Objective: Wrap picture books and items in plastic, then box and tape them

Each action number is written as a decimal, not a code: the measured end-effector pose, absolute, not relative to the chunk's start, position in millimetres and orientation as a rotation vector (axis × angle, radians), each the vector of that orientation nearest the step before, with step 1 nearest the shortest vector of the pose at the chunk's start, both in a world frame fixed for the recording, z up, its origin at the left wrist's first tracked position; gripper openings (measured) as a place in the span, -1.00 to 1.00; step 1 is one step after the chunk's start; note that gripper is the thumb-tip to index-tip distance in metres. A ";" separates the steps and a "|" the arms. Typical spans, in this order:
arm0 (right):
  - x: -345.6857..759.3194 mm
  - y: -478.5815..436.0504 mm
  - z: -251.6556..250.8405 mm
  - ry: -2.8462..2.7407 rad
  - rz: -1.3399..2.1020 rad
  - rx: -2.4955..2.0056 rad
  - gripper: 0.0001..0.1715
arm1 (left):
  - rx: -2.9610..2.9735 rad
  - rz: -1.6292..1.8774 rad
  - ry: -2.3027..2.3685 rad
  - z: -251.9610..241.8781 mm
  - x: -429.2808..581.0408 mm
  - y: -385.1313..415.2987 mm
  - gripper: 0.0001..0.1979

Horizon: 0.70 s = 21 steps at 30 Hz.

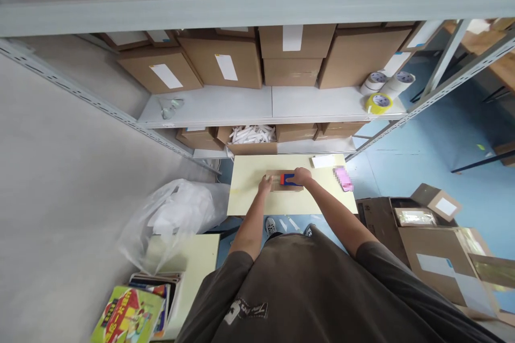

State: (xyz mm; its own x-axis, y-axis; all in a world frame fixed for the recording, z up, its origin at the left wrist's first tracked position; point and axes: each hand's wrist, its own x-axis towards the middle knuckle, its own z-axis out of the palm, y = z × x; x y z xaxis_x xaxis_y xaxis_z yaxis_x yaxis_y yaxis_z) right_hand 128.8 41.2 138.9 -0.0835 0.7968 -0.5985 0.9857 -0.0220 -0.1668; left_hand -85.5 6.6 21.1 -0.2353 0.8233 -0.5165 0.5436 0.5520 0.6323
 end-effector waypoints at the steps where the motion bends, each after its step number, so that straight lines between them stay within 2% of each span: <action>1: 132.6 39.6 137.6 1.927 -0.797 1.870 -0.16 | 1.100 0.404 1.932 17.1 -77.3 1.1 -0.43; 12: 269.7 3.1 147.0 1.818 -0.823 1.973 -0.24 | 1.248 0.312 1.843 8.1 34.2 -4.2 -0.51; 18: 416.8 -32.8 154.8 1.580 -0.732 2.117 -0.26 | 1.309 0.225 1.833 5.3 44.1 1.6 -0.53; 21: 444.0 -40.3 152.7 1.558 -0.724 2.141 -0.29 | 1.294 0.229 1.815 4.9 36.2 4.1 -0.54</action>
State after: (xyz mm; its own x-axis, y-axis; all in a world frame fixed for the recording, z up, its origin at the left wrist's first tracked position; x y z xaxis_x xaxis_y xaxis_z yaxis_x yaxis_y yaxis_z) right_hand 444.0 -40.3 152.7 0.2471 0.7489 -0.6149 0.9528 -0.3034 0.0135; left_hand 36.2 4.1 4.9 -0.0800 0.8381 -0.5395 0.6781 0.4425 0.5868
